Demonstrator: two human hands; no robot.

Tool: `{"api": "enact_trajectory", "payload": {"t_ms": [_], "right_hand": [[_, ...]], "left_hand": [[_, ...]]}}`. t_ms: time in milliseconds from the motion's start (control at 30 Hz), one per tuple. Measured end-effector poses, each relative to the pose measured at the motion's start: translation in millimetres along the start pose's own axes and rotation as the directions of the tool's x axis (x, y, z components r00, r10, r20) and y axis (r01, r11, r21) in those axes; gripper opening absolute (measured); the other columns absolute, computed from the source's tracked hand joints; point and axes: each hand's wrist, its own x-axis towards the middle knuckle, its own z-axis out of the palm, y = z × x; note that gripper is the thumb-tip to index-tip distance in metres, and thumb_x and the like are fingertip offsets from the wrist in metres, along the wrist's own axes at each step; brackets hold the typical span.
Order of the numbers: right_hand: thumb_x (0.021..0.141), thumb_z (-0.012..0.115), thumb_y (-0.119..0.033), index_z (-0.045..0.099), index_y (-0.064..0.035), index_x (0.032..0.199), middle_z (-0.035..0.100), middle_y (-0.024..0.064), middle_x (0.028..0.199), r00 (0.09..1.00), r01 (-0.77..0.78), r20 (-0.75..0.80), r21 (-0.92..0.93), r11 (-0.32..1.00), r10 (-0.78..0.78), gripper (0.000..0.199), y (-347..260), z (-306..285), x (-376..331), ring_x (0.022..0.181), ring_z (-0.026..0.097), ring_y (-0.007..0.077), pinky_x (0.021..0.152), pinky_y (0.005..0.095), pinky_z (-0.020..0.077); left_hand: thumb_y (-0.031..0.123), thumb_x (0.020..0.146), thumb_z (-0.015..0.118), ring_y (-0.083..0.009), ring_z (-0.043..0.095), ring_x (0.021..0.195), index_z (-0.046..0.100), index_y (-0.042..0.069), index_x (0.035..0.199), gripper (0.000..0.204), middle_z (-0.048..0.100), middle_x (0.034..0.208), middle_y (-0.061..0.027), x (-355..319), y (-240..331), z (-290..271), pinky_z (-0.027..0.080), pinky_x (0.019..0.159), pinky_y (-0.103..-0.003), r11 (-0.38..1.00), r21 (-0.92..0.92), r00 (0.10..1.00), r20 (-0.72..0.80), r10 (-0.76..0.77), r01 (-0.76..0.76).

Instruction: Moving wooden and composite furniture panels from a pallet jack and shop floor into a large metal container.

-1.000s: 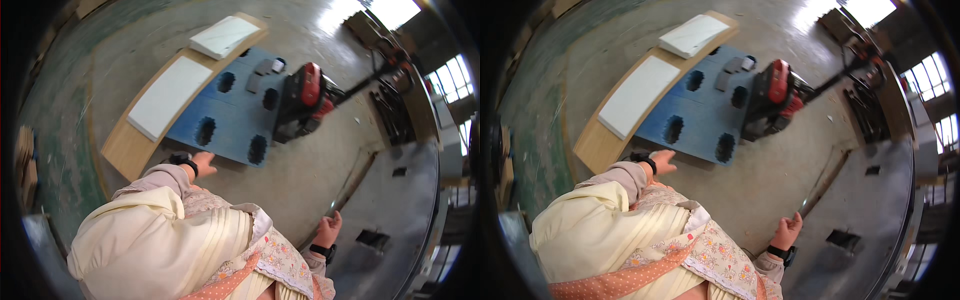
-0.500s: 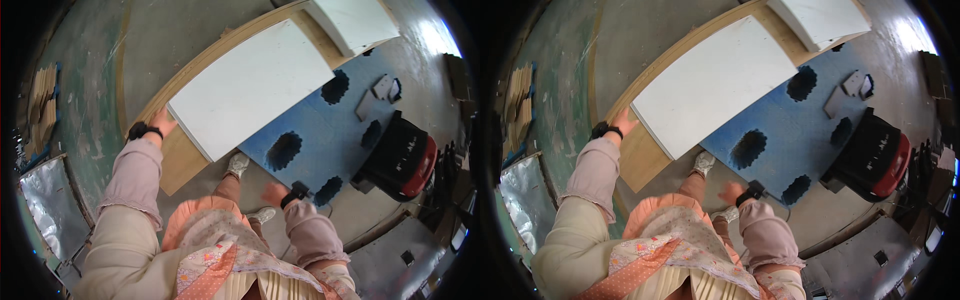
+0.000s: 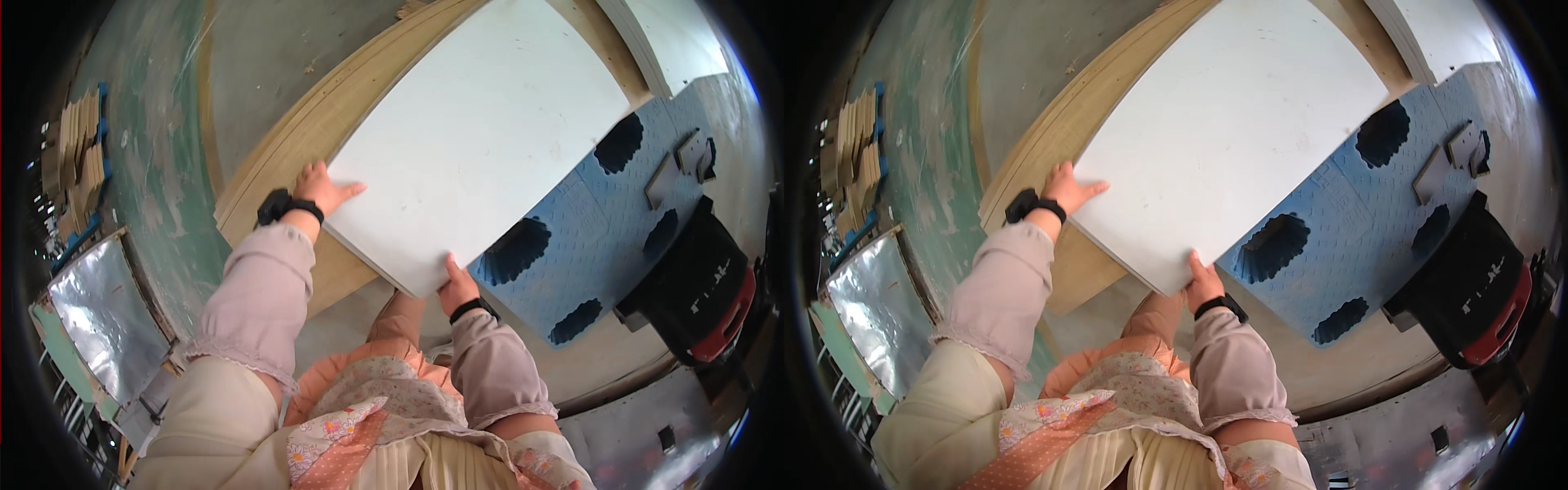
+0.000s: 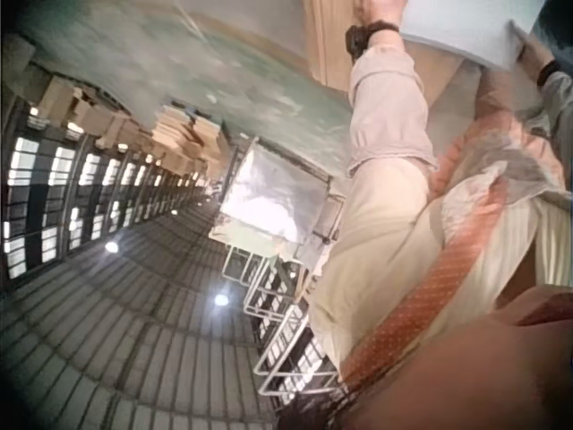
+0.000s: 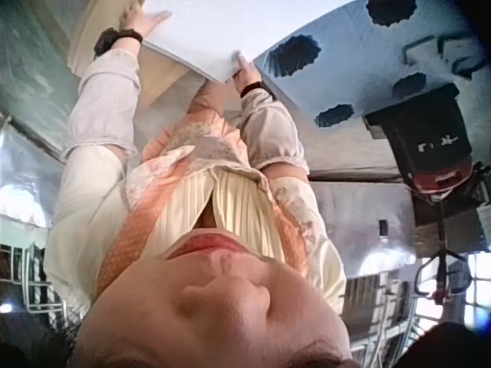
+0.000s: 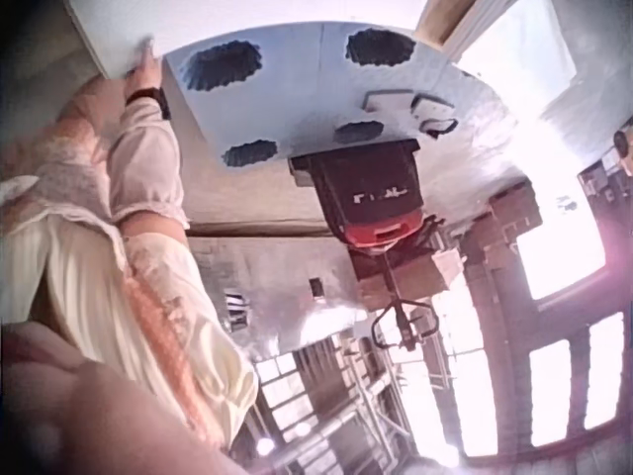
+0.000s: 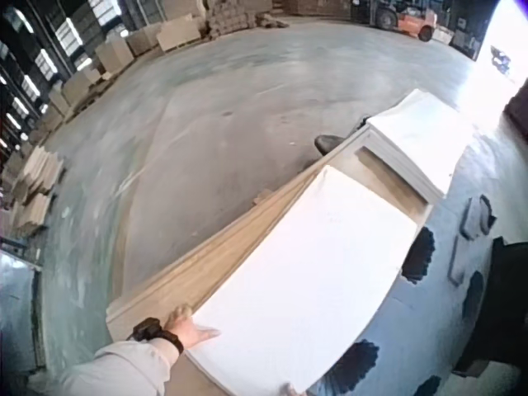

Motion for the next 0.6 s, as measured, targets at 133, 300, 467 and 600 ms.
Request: {"api": "enact_trajectory", "payload": {"t_ms": [133, 300, 467, 600], "right_hand": [[0.088, 0.050, -0.039, 0.043, -0.0041, 0.121, 0.052, 0.0078, 0.114, 0.953, 0.133, -0.221, -0.305, 0.943, -0.206, 0.049, -16.1, -57.6, -41.9, 0.103, 0.050, 0.0198, 0.085, 0.0311, 0.0411], [0.089, 0.053, -0.034, 0.049, 0.0001, 0.116, 0.055, 0.0050, 0.108, 0.909, 0.132, -0.312, -0.416, 0.900, -0.278, 0.044, -60.4, -95.1, -160.2, 0.095, 0.050, 0.0139, 0.083, 0.0272, 0.0405], [0.083, 0.061, -0.038, 0.057, 0.0014, 0.101, 0.063, 0.0086, 0.089, 0.747, 0.032, -0.418, -0.754, 0.656, -0.516, 0.043, -94.5, -111.4, -275.7, 0.081, 0.057, 0.0161, 0.073, 0.0298, 0.0456], [0.080, 0.062, -0.042, 0.059, 0.0013, 0.097, 0.063, 0.0153, 0.085, 0.684, -0.033, -0.487, -0.765, 0.643, -0.543, 0.047, -91.7, -139.9, -386.6, 0.078, 0.061, 0.0245, 0.071, 0.0323, 0.0469]], "left_hand": [[0.060, 0.066, 0.066, -0.0358, 0.041, 0.118, 0.036, -0.008, 0.125, 0.094, 0.042, 0.126, -0.0258, -31.2, -14.4, 49.9, 0.036, 0.097, -0.038, 0.968, -0.247, 0.965, 0.236, 0.114, -0.054], [0.036, 0.075, 0.069, -0.0232, 0.054, 0.098, 0.047, -0.004, 0.116, 0.061, 0.056, 0.108, -0.0151, -49.0, 81.8, 40.6, 0.045, 0.083, -0.038, 0.101, -0.935, 0.863, 0.353, 0.362, 0.340], [0.023, 0.079, 0.065, -0.0250, 0.056, 0.094, 0.048, -0.006, 0.113, 0.048, 0.057, 0.105, -0.0147, -80.9, 157.3, 45.1, 0.047, 0.082, -0.040, 0.039, -0.946, 0.796, 0.292, 0.529, 0.321], [0.030, 0.079, 0.066, -0.0292, 0.054, 0.099, 0.045, 0.000, 0.118, 0.053, 0.055, 0.111, -0.0139, -159.8, 197.2, 71.3, 0.045, 0.086, -0.044, 0.051, -0.932, 0.679, 0.298, 0.671, 0.359]]}}
